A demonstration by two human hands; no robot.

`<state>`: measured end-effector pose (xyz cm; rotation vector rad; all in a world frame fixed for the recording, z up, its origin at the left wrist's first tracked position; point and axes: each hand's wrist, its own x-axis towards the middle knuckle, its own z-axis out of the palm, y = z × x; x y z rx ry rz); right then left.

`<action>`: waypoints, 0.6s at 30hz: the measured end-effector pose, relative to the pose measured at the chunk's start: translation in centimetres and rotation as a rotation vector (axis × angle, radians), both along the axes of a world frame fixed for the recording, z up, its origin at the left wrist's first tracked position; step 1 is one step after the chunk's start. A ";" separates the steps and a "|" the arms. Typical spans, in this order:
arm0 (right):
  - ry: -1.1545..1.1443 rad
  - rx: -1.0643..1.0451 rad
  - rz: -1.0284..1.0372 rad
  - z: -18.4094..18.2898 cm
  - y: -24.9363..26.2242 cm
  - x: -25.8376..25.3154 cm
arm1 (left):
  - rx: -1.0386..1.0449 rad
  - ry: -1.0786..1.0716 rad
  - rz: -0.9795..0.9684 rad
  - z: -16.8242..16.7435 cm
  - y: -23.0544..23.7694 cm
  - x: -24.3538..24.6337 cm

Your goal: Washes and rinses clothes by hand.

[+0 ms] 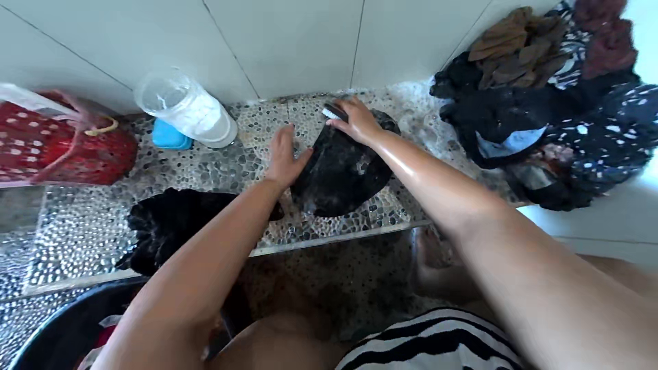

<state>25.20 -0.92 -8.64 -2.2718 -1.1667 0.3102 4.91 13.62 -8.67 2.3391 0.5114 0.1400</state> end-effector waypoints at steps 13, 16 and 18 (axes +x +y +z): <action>0.005 0.145 0.240 11.2 -14.8 5.2 | -0.092 -0.143 -0.611 1.6 -8.7 -3.9; 0.096 -0.063 -0.039 6.1 -19.1 4.3 | 0.239 0.163 -0.883 1.7 -13.9 -5.5; 0.179 -0.059 -0.195 4.3 -18.9 0.8 | 0.314 0.183 -0.936 0.7 -15.2 -5.6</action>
